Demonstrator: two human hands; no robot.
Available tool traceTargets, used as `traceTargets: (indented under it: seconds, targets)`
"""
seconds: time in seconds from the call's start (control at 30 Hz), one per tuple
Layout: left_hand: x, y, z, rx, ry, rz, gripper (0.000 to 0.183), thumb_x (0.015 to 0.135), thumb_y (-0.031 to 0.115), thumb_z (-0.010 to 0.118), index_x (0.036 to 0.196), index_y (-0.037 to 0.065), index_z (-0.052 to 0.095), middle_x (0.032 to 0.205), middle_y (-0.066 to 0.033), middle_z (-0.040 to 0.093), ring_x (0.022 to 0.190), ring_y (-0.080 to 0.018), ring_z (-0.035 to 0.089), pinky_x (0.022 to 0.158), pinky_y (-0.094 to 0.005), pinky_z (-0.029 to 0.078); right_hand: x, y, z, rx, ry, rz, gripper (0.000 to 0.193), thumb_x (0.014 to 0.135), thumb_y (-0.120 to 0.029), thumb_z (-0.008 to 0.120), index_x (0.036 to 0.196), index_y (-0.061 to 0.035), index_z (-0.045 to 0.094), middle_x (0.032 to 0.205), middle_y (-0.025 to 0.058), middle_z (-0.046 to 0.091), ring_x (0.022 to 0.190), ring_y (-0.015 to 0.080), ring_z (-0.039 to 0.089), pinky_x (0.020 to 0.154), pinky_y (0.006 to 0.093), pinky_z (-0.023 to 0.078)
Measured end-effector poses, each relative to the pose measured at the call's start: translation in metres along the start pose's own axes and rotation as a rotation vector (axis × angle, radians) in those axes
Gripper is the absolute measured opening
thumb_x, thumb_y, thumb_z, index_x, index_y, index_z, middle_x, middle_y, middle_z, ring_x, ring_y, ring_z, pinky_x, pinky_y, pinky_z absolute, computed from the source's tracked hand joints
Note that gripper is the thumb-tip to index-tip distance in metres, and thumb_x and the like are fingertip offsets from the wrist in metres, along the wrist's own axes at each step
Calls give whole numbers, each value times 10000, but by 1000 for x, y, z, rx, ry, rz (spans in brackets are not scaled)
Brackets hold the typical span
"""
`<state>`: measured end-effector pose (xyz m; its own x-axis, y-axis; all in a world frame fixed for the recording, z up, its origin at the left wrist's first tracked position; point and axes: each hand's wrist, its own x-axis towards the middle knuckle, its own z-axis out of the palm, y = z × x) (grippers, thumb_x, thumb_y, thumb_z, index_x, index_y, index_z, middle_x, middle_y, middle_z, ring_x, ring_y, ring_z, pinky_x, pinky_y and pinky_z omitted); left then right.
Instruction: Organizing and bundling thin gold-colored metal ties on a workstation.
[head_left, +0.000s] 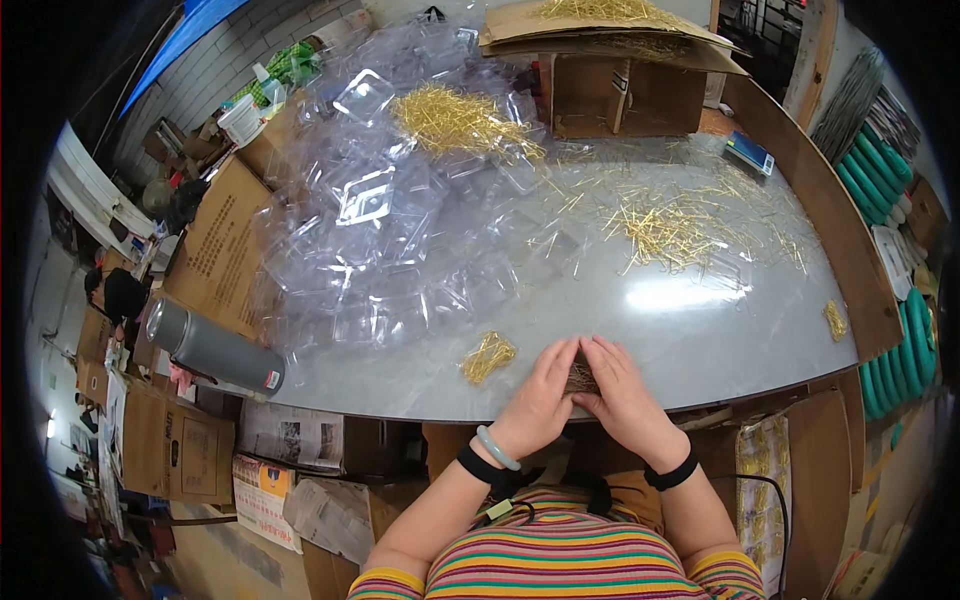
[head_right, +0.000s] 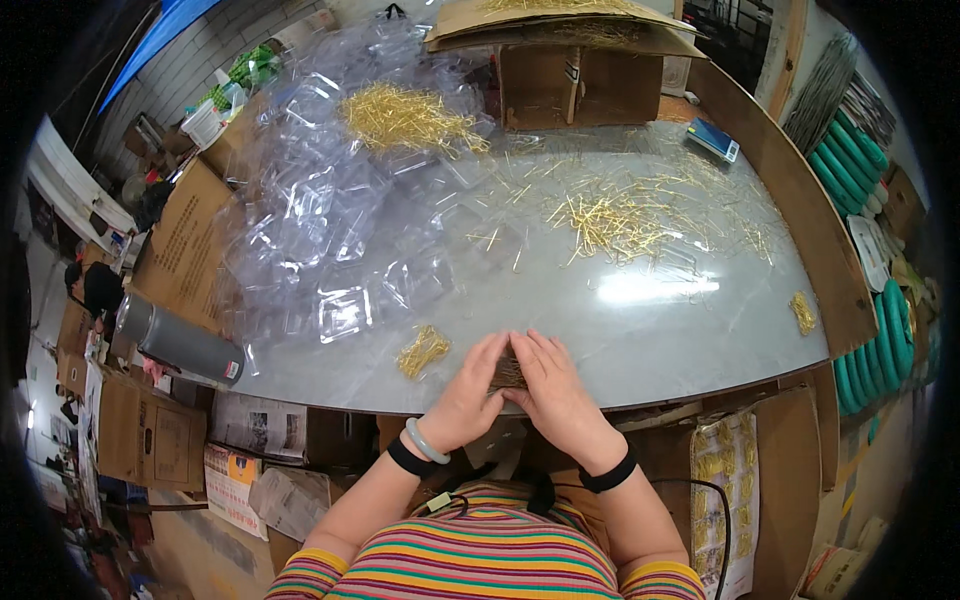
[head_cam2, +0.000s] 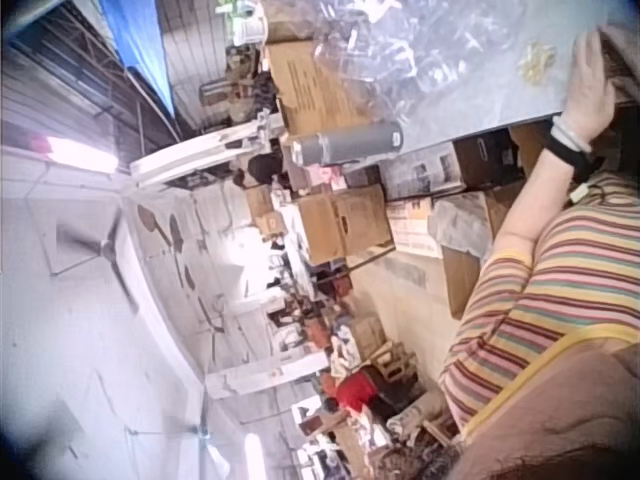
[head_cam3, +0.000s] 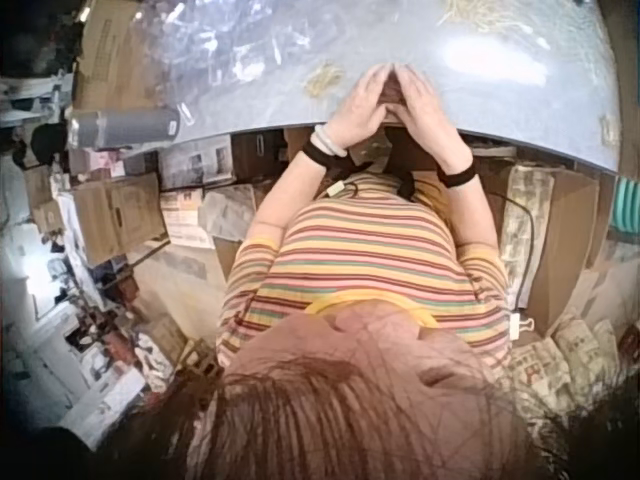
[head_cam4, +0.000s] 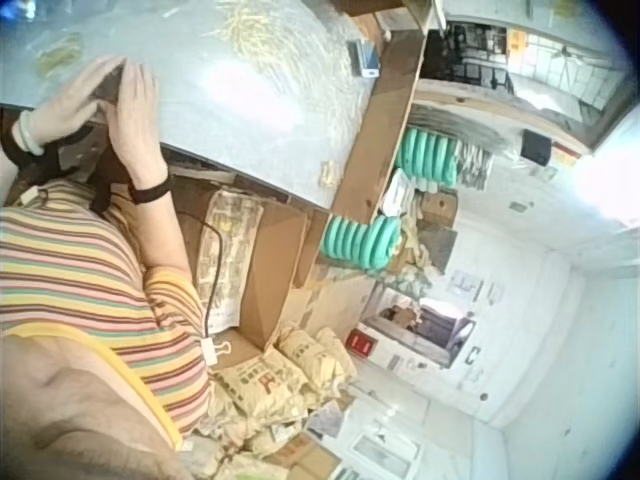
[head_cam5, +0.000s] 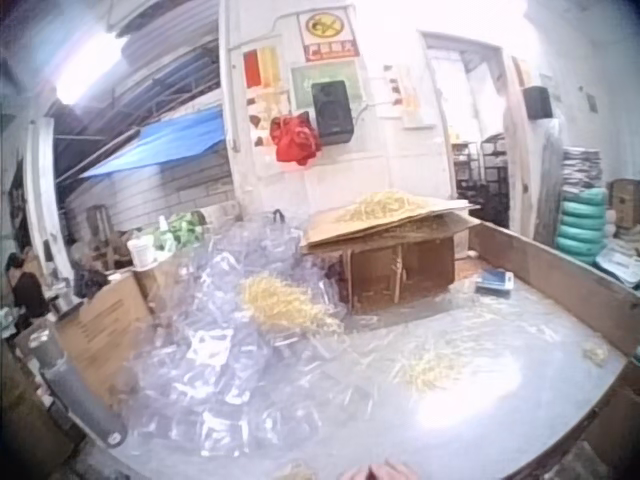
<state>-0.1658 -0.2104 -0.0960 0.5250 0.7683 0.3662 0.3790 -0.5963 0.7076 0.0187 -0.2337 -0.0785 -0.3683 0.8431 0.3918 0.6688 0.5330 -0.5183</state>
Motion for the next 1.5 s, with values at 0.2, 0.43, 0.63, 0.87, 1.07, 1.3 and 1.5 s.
traceTargets:
  seconds: [0.2,0.43,0.63,0.87,1.07,1.3,1.5]
  targets:
    - [-16,6,-16,-24,3,-81,735,849,30,698,1490,-24,344,1498,-244,381,1398,-409,375,1140,-444,354,1,3,4,-44,37,-45,393,820,-65,708,1200,-34,616,1210,123,611,1173,333,547,1027,441,444]
    - [-32,13,-5,195,64,-90,630,874,-51,616,1458,-56,381,1484,-266,387,1391,-421,385,1154,-441,350,-5,-6,7,-45,56,-11,449,836,-34,673,1268,9,560,1301,169,562,1218,378,517,1025,433,459]
    - [-13,12,5,256,-42,-42,592,890,-65,471,1466,-90,334,1475,-320,362,1418,-494,299,1188,-518,258,-4,-20,29,23,73,60,586,870,56,564,1420,91,365,1445,311,410,1342,469,419,1120,489,383]
    - [-17,15,-3,310,-112,-28,583,810,-120,480,1388,-102,408,1404,-259,402,1399,-486,309,1178,-568,252,-18,23,-31,37,163,121,442,870,34,576,1307,-23,544,1403,297,458,1302,487,446,1096,491,404]
    - [-9,10,-6,383,-61,38,444,857,-67,574,1299,-43,535,1349,-196,473,1358,-455,385,1129,-509,357,-38,74,-90,-247,72,315,431,856,38,567,1286,7,563,1362,277,518,1278,452,478,1052,480,450]
    - [-6,-6,-6,266,-22,110,405,862,-15,642,1262,-11,580,1291,-183,544,1292,-430,465,1085,-498,402,22,109,-92,-416,-125,123,461,822,50,527,1280,-3,540,1305,217,537,1164,403,550,1000,454,488]
    - [-10,-10,-6,255,4,126,392,877,19,651,1262,-7,583,1310,-188,544,1272,-413,491,1097,-489,401,42,79,-71,-334,-289,53,337,820,16,551,1150,-34,600,1117,141,591,1056,347,593,886,431,529]
